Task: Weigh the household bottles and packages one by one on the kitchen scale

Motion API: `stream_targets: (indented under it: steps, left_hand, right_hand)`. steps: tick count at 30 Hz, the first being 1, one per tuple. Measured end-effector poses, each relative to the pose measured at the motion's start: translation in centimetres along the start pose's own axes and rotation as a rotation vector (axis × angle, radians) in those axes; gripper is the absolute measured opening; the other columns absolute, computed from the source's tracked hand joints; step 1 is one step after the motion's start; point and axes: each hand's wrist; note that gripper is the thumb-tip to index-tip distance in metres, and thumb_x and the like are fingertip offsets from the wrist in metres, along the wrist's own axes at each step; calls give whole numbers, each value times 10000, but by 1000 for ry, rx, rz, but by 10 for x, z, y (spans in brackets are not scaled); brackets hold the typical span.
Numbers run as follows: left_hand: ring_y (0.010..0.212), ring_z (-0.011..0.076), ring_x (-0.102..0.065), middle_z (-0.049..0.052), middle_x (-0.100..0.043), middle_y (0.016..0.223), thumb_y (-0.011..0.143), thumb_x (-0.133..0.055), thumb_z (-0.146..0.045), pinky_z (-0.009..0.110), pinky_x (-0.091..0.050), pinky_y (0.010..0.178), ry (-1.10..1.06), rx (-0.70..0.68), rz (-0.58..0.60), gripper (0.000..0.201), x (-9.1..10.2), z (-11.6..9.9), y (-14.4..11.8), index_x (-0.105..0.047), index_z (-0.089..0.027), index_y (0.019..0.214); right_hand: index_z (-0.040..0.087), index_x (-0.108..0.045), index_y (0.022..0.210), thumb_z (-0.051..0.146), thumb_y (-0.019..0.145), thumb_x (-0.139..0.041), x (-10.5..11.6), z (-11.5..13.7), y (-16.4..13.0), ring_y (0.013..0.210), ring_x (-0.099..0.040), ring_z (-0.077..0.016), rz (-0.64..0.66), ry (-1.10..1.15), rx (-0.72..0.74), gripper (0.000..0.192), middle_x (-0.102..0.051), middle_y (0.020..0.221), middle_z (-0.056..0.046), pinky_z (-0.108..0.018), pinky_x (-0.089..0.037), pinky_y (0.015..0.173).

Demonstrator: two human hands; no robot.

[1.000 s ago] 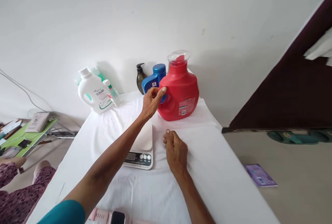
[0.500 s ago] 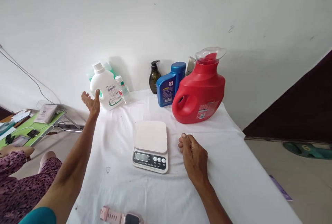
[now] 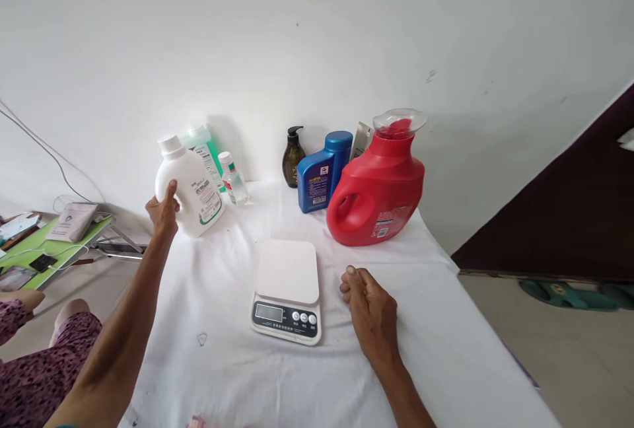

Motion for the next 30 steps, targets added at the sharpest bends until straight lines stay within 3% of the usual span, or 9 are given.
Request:
stream_targets:
  steps: [5, 9, 14, 17, 21, 30]
  left_hand:
    - [457, 74, -299, -77, -355, 477, 620, -887, -595, 262, -253, 465, -31, 19, -90, 599, 64, -18, -41, -417, -231, 548]
    - [455, 61, -272, -100, -322, 474, 588, -925, -562, 249, -233, 465, -94, 44, -93, 649, 110, -38, -76, -364, -236, 566]
    - [461, 55, -280, -106, -340, 493, 531, -959, -547, 232, -203, 447, -128, 98, -91, 663, 134, -68, -108, -383, -227, 602]
    - [463, 50, -262, -111, -326, 510, 513, -965, -562, 224, -196, 439, -166, 104, -12, 660, 131, -83, -123, -411, -222, 629]
    - [464, 49, -248, -103, -285, 525, 565, -950, -604, 228, -209, 441, -234, 103, 135, 674, 109, -97, -138, -396, -226, 626]
    - [483, 66, -218, -84, -219, 570, 576, -891, -751, 263, -189, 439, -288, 105, 380, 742, 16, -113, -174, -354, -243, 632]
  right_hand:
    - [238, -602, 709, 708, 908, -506, -1, 1, 1, 624, -656, -217, 16, -5, 15, 520, -696, 684, -67, -310, -511, 602]
    - [242, -604, 714, 694, 881, -503, -5, 1, 3, 624, -673, -219, 19, 11, 39, 491, -708, 699, -68, -307, -516, 597]
    - [249, -566, 701, 640, 888, -487, -6, 3, 2, 615, -657, -205, 7, 27, 94, 440, -701, 694, -60, -305, -508, 621]
    - [247, -558, 708, 617, 905, -474, -5, 4, 1, 617, -650, -199, 2, 15, 112, 429, -694, 697, -54, -308, -493, 634]
    - [245, -551, 720, 603, 925, -473, -5, 4, 0, 622, -641, -197, 5, 25, 117, 420, -677, 683, -41, -305, -478, 636]
    - [253, -519, 733, 599, 962, -452, -4, 1, 1, 647, -639, -206, 0, 15, 141, 421, -669, 679, -27, -316, -468, 668]
Point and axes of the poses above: each hand's wrist, its own y-axis towards the middle knuckle, its own x-axis out of the back of the hand, z = x × y
